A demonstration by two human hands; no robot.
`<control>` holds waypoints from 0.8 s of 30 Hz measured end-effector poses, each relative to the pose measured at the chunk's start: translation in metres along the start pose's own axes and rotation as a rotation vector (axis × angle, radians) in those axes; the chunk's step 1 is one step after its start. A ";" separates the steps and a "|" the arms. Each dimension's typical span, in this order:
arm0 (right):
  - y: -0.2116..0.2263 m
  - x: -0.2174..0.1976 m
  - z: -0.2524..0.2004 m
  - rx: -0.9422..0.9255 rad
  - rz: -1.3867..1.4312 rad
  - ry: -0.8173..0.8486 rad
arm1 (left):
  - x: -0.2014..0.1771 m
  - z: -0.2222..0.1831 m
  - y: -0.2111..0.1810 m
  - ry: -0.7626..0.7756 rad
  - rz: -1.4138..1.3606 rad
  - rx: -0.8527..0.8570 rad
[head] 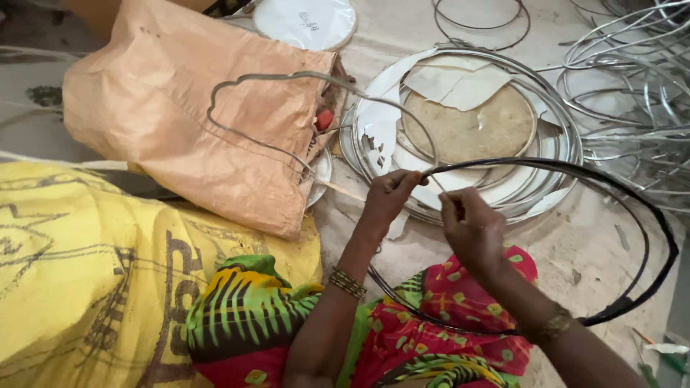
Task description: The person cuts several metal wires and flexible tubing using pliers and snips, then gathers them into a circular shape.
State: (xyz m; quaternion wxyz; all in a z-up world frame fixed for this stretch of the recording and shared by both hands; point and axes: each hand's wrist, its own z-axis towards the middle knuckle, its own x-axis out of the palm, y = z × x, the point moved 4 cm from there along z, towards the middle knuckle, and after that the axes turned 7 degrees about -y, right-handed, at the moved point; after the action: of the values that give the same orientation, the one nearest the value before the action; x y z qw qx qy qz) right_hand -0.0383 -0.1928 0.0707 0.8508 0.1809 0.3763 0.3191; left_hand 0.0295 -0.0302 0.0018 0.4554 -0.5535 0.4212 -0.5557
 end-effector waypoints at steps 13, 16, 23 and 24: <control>0.028 -0.016 0.021 -0.032 -0.115 0.059 | 0.001 0.001 -0.008 0.038 -0.011 0.288; 0.061 -0.037 0.048 -0.156 -0.483 0.384 | 0.001 -0.005 -0.011 0.017 0.050 0.222; 0.133 -0.042 0.098 -0.618 -0.834 0.750 | 0.000 -0.023 -0.037 0.042 0.007 0.218; 0.137 -0.042 0.104 -0.615 -0.840 0.820 | -0.002 -0.025 -0.039 0.037 0.024 0.210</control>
State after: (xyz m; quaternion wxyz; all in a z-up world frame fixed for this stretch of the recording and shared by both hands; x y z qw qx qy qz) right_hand -0.0368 -0.1284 0.2352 0.7037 -0.3685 0.5998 0.0963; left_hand 0.0029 -0.0205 0.0383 0.5097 -0.4874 0.3757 -0.6012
